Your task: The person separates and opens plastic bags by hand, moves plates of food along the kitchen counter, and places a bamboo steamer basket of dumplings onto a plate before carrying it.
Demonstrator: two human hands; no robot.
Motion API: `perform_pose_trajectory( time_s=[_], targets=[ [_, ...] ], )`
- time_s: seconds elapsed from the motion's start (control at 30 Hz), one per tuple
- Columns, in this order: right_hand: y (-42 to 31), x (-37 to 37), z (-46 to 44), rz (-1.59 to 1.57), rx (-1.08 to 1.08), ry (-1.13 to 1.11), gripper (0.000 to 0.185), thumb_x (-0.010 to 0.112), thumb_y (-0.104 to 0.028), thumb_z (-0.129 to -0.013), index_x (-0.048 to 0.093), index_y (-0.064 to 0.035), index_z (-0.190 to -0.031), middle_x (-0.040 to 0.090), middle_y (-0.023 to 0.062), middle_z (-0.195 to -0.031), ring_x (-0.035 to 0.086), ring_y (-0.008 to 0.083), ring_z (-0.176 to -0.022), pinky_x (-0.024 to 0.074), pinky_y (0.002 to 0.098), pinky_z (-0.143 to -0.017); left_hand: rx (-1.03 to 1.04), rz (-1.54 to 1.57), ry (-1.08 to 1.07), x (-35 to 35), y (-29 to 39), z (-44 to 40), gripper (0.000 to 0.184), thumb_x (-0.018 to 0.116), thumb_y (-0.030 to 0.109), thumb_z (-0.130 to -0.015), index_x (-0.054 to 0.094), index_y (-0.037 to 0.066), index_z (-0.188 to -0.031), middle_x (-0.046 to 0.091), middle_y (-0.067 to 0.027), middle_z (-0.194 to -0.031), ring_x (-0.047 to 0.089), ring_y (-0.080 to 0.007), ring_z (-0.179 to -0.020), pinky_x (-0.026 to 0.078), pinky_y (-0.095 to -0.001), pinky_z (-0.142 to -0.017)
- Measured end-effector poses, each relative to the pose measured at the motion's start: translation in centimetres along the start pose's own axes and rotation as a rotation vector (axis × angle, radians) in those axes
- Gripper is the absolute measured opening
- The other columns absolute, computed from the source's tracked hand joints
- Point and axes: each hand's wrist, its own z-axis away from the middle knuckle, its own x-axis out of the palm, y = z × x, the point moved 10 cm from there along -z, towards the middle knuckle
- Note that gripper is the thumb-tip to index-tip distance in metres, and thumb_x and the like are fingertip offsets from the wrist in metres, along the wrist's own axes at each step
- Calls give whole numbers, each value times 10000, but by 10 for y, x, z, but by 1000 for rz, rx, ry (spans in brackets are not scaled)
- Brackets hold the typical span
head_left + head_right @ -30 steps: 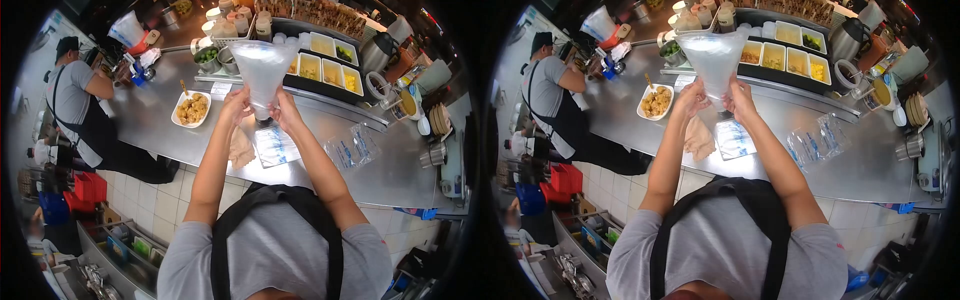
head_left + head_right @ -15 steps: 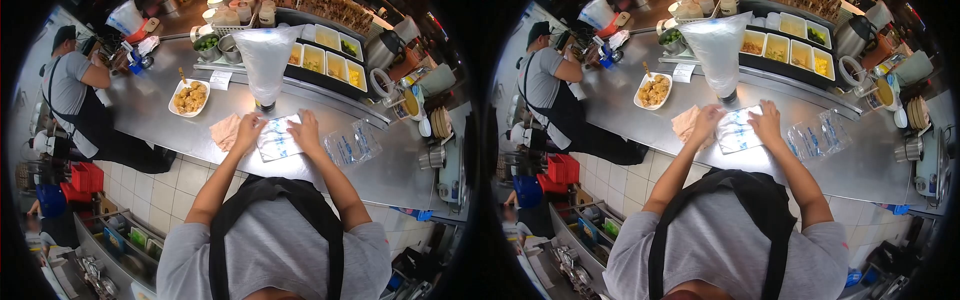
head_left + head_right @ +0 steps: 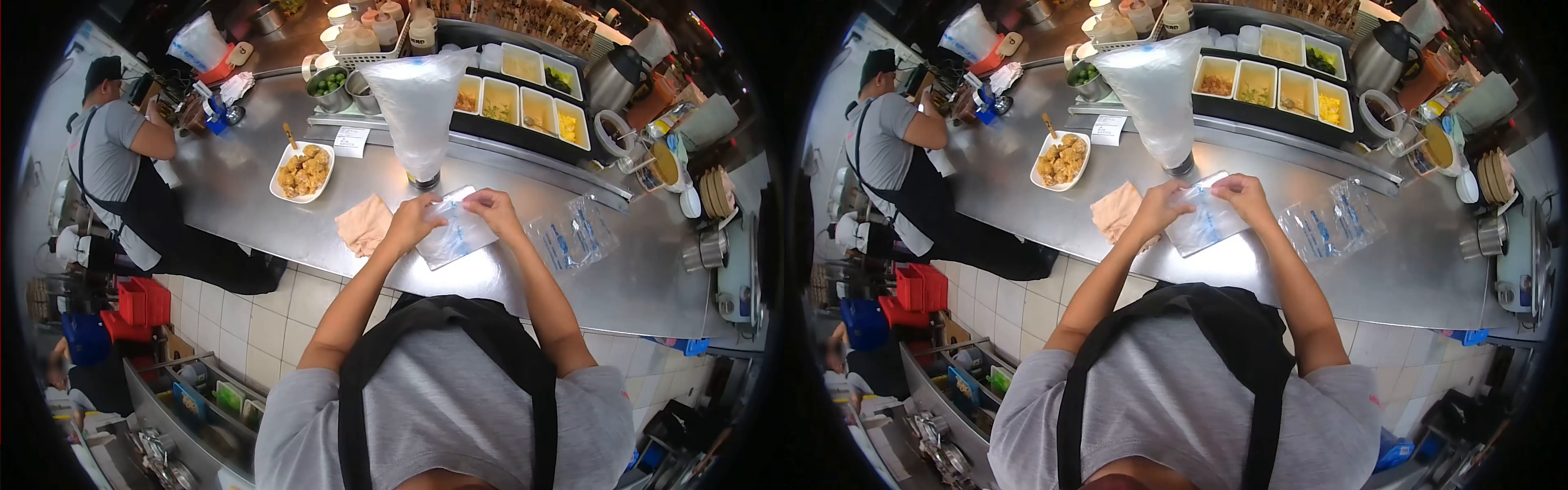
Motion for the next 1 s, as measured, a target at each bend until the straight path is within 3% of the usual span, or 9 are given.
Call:
perform_pose_trajectory(
  time_s=[0.13,0.2,0.43,0.53,0.6,0.7,0.83,0.9,1.0],
  targets=[
    [1,-4,-4,-38,107,-22,162,613,-166,-787,630,-11,-831,580,-11,-690,486,55,-633,391,190,-596,-206,44,-142,3,-17,-1,242,666,187,-707,586,-5,-831,583,-143,-682,551,-237,-603,431,-291,-580],
    [-9,-12,-6,-98,74,82,219,581,-214,-813,630,-10,-750,574,-14,-655,455,46,-595,359,192,-545,-34,302,97,-18,6,-10,192,622,184,-754,593,-6,-763,584,-125,-665,542,-213,-572,410,-288,-542],
    [-58,-15,-13,-110,-61,179,317,563,-257,-829,561,-34,-604,504,-30,-578,407,40,-545,333,193,-525,-109,98,167,-37,10,-22,182,559,158,-802,595,-11,-744,575,-78,-658,541,-170,-599,416,-274,-571],
    [-63,-5,-20,-22,-19,116,363,546,-275,-840,519,-50,-557,492,-32,-574,407,41,-561,327,196,-527,240,265,334,-54,64,-16,183,534,141,-824,578,-6,-724,572,-51,-669,534,-150,-607,417,-258,-601],
    [-76,-2,-24,-138,-64,110,372,524,-298,-852,506,-68,-561,473,-36,-565,405,49,-556,315,191,-517,92,882,-13,-24,57,-23,179,515,124,-844,549,19,-704,555,-33,-687,523,-119,-607,412,-238,-612],
    [-112,3,-32,-545,-144,29,353,512,-316,-857,515,-80,-594,469,-43,-577,400,60,-537,298,185,-499,12,1247,-286,-8,50,-23,129,513,106,-848,524,37,-739,540,-33,-696,520,-104,-616,419,-225,-622],
    [-126,20,-34,-758,-27,-341,298,532,-293,-847,541,-74,-645,493,-44,-611,407,60,-536,308,180,-499,-149,912,-363,-9,48,-22,77,522,91,-838,525,24,-799,528,-39,-682,516,-105,-608,431,-223,-623],
    [-117,19,-41,-69,-13,-329,210,570,-243,-821,580,-68,-703,512,-42,-632,428,52,-552,339,182,-509,-33,831,-143,-52,48,-31,83,527,95,-836,519,13,-836,521,-34,-668,510,-106,-597,441,-234,-615],
    [-173,12,-52,-14,-167,-245,141,594,-194,-795,605,-60,-750,520,-38,-630,441,45,-554,359,188,-508,16,703,217,-127,76,-54,71,527,93,-832,542,29,-804,529,-26,-690,496,-109,-579,446,-246,-592]
  ],
)
